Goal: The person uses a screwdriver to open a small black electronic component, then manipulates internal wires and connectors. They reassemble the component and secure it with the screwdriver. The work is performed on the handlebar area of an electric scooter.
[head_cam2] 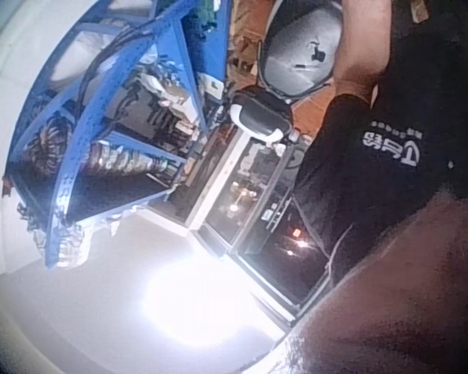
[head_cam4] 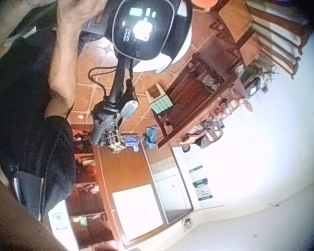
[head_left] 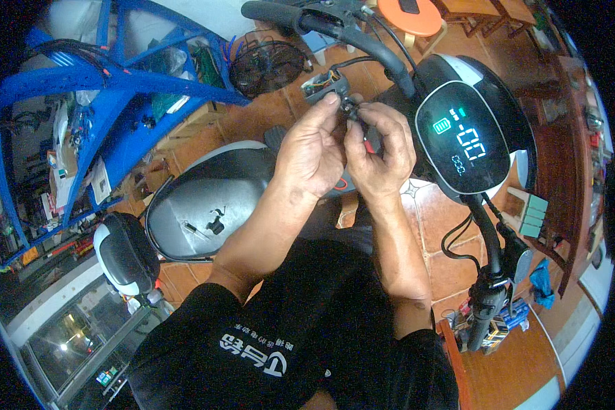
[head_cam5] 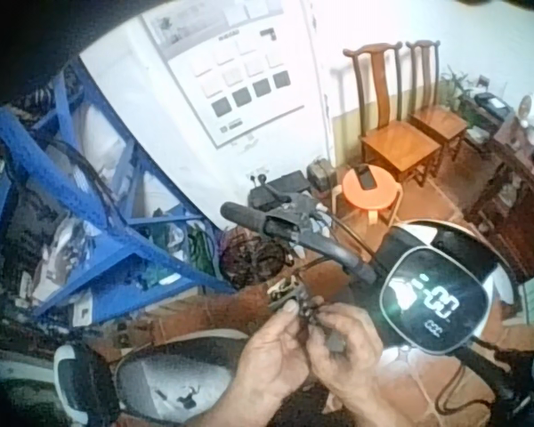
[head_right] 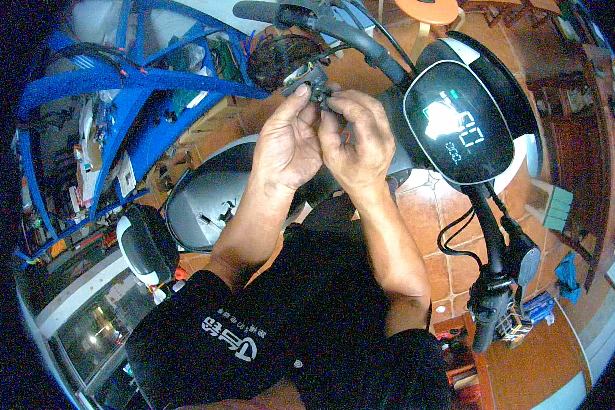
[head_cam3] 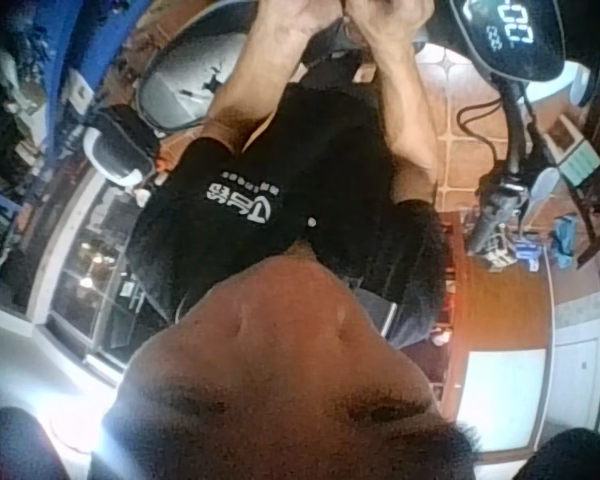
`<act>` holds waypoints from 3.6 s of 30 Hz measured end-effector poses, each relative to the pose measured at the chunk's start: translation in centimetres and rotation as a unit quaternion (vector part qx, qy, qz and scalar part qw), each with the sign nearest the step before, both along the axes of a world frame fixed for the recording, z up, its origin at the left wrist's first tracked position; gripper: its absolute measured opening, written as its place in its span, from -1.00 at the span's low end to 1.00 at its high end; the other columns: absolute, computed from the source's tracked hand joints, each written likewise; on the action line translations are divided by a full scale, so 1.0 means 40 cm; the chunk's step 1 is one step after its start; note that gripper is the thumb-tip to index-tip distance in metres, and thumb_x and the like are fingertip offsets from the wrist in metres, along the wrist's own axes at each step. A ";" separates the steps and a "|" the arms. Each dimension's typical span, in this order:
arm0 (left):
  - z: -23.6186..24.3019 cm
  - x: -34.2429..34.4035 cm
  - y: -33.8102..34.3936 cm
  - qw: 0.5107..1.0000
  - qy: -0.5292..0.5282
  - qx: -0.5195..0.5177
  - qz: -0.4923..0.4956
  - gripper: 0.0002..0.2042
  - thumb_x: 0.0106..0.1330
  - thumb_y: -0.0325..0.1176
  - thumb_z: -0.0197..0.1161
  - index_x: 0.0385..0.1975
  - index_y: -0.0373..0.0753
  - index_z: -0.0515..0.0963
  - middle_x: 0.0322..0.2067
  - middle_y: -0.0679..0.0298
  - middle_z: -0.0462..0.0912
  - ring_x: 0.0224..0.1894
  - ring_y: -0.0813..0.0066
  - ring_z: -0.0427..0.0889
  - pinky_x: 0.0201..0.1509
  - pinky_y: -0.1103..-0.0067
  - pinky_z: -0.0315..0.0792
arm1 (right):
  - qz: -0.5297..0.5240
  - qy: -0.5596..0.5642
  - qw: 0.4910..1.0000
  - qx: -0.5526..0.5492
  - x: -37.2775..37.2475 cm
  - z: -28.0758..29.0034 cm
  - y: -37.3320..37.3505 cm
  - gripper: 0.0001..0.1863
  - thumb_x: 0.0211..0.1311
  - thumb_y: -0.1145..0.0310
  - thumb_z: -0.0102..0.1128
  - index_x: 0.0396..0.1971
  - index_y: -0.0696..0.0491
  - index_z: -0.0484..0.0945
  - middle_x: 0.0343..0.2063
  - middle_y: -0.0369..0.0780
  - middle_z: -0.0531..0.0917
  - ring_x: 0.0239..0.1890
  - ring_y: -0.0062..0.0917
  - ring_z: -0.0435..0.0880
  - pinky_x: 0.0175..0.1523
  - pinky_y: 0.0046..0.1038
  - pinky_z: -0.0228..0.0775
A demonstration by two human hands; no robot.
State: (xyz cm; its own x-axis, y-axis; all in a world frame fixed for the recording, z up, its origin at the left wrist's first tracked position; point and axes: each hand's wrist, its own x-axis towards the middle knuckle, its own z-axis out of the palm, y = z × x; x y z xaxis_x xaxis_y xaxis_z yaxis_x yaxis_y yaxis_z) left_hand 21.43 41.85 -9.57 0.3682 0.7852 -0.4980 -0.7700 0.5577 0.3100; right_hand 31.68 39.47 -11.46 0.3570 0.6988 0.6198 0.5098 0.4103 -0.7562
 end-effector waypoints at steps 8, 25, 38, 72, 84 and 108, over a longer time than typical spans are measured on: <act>-0.006 0.006 0.005 1.000 0.014 -0.004 0.021 -0.82 0.31 -0.37 0.17 -0.17 -0.30 0.52 -0.24 0.20 0.62 -0.12 0.47 0.56 0.08 0.55 0.42 | 0.002 -0.020 1.000 0.003 0.001 -0.002 0.008 -0.74 -0.09 0.61 0.30 -0.33 0.10 0.54 -0.32 -0.14 0.65 -0.26 -0.31 0.64 -0.16 -0.38 0.50; -0.034 -0.006 0.004 1.000 0.000 0.028 0.000 -0.74 0.33 -0.28 0.15 -0.08 -0.29 0.49 -0.14 0.20 0.61 -0.02 0.42 0.54 0.17 0.51 0.39 | 0.007 -0.034 0.999 0.002 0.007 -0.004 0.012 -0.75 -0.13 0.61 0.31 -0.36 0.08 0.58 -0.32 -0.15 0.65 -0.26 -0.33 0.66 -0.14 -0.40 0.51; -0.012 0.011 0.004 0.999 0.025 -0.005 0.032 -0.85 0.30 -0.34 0.19 -0.20 -0.21 0.54 -0.28 0.30 0.63 -0.19 0.50 0.59 -0.03 0.51 0.45 | 0.015 0.035 0.998 -0.043 0.015 0.000 0.009 -0.77 -0.12 0.62 0.30 -0.37 0.09 0.58 -0.34 -0.14 0.65 -0.27 -0.35 0.66 -0.14 -0.42 0.50; -0.022 0.009 0.001 1.000 0.006 0.009 0.026 -0.86 0.30 -0.38 0.19 -0.21 -0.26 0.54 -0.24 0.20 0.63 -0.16 0.45 0.59 0.03 0.55 0.46 | 0.048 -0.076 0.996 -0.002 0.037 0.002 0.017 -0.77 -0.17 0.58 0.34 -0.40 0.08 0.61 -0.37 -0.18 0.66 -0.34 -0.34 0.66 -0.20 -0.40 0.52; -0.017 0.009 -0.002 1.000 -0.003 -0.004 0.018 -0.82 0.27 -0.36 0.23 -0.19 -0.26 0.54 -0.25 0.21 0.63 -0.13 0.45 0.59 0.05 0.54 0.46 | 0.049 -0.072 0.996 0.017 0.042 -0.003 0.015 -0.75 -0.16 0.60 0.36 -0.39 0.08 0.60 -0.36 -0.18 0.66 -0.32 -0.35 0.67 -0.20 -0.40 0.52; -0.030 -0.006 -0.002 1.000 0.014 0.005 -0.006 -0.80 0.24 -0.33 0.26 -0.19 -0.24 0.55 -0.22 0.24 0.64 -0.13 0.48 0.59 0.07 0.46 0.41 | 0.080 -0.064 0.995 -0.006 0.057 -0.018 0.024 -0.78 -0.15 0.56 0.37 -0.40 0.07 0.61 -0.36 -0.19 0.68 -0.31 -0.37 0.68 -0.20 -0.41 0.53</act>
